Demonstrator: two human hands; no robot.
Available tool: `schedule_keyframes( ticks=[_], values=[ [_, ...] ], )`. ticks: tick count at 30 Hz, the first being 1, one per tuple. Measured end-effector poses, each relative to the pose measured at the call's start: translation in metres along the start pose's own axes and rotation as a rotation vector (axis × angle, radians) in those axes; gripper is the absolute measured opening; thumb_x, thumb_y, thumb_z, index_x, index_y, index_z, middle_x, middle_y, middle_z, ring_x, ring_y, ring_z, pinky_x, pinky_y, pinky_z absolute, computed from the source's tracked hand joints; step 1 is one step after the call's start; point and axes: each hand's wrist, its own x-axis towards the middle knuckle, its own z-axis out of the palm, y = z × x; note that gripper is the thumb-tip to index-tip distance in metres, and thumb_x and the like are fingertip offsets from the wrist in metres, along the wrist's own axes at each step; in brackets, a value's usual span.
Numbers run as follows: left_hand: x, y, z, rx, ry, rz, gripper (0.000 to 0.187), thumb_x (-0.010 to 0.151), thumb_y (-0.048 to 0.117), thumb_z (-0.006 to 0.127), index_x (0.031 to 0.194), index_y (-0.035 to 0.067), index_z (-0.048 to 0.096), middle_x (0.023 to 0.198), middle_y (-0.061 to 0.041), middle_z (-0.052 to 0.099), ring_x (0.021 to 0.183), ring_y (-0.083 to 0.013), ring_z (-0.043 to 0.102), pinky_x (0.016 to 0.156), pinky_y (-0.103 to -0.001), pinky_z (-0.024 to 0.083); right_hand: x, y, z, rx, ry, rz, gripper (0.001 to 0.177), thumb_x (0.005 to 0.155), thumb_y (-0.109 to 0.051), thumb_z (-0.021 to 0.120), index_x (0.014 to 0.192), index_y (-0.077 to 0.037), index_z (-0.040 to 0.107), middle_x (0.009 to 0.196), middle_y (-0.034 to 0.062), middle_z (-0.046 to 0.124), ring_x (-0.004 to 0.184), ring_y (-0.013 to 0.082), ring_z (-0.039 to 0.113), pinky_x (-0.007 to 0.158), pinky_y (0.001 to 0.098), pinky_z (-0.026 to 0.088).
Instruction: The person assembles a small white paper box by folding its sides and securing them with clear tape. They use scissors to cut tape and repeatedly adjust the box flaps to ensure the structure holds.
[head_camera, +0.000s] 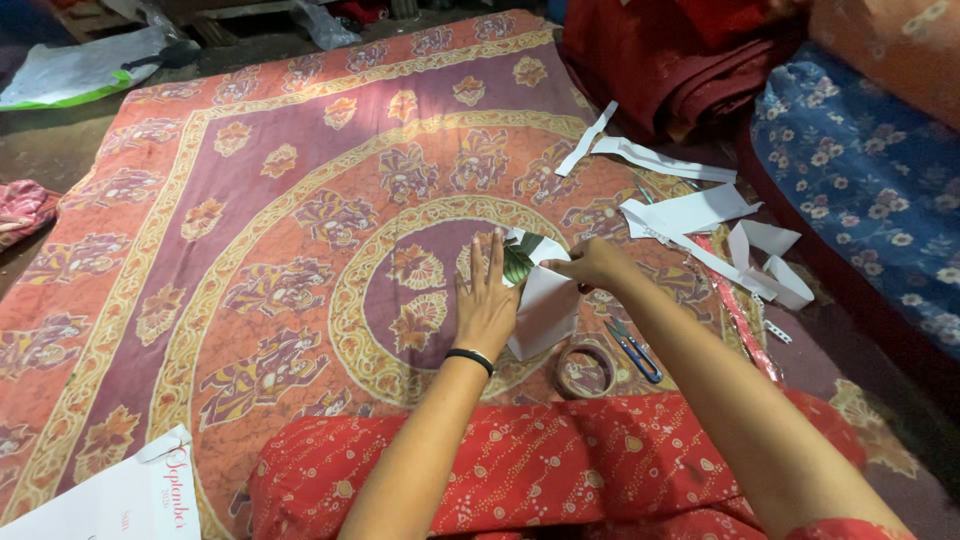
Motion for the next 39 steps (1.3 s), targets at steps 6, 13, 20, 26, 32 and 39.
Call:
schedule_keyframes(
  ticks=[6,13,20,26,32,39],
  values=[
    [0.005,-0.016,0.023,-0.499,-0.282,-0.151,0.079,0.087,-0.005,0.044,0.141,0.051,0.057,0.172,-0.008,-0.01,0.154,-0.046,-0.01,0.119,-0.064,0.016,0.023,0.022,0.004,0.148,-0.057,0.047,0.064,0.077,-0.056,0.08,0.093,0.005,0.08,0.078,0.0175,0.078,0.067,0.0248,0.078,0.061,0.0364,0.064],
    [0.004,-0.036,0.043,-0.61,-0.102,0.068,0.064,0.099,0.004,0.047,0.146,0.045,0.06,0.169,-0.015,0.004,0.158,-0.0464,0.004,0.127,-0.058,0.012,0.019,0.02,0.001,0.14,-0.087,0.072,0.064,0.079,-0.058,0.076,0.103,0.001,0.079,0.093,0.0159,0.079,0.072,0.0256,0.078,0.064,0.0364,0.065],
    [-0.006,-0.023,0.004,-0.001,0.221,0.186,0.046,0.094,0.013,0.054,0.13,0.034,0.073,0.173,-0.007,0.001,0.154,-0.0493,0.007,0.107,-0.072,0.032,0.013,-0.007,-0.002,-0.059,-0.094,0.113,0.058,0.076,-0.055,0.081,0.088,0.002,0.082,0.083,0.0125,0.081,0.069,0.0248,0.08,0.068,0.0349,0.065],
    [-0.007,-0.017,0.0,0.003,0.208,0.225,0.029,0.094,0.016,0.058,0.112,0.032,0.074,0.172,-0.004,0.009,0.156,-0.0451,0.012,0.116,-0.073,0.032,0.021,0.006,-0.003,0.041,-0.125,0.169,0.05,0.078,-0.044,0.082,0.091,0.004,0.081,0.085,0.0142,0.08,0.068,0.027,0.079,0.069,0.0373,0.066],
    [-0.002,-0.009,0.007,0.005,0.213,0.068,0.027,0.095,0.014,0.06,0.117,0.026,0.069,0.17,-0.006,0.019,0.153,-0.0431,0.024,0.115,-0.068,0.033,0.01,0.016,-0.005,0.35,-0.111,0.125,0.041,0.095,-0.031,0.068,0.12,0.002,0.072,0.111,0.0206,0.075,0.09,0.0287,0.077,0.074,0.0364,0.064],
    [-0.007,-0.031,0.032,-1.012,0.144,-0.439,0.064,0.099,0.024,0.056,0.155,0.013,0.029,0.156,-0.016,0.05,0.136,-0.0364,0.056,0.11,-0.042,0.048,-0.05,0.036,0.015,0.661,0.154,0.089,0.057,0.096,-0.002,0.056,0.151,-0.014,0.048,0.143,0.0085,0.059,0.115,0.023,0.068,0.089,0.0396,0.055]
  ],
)
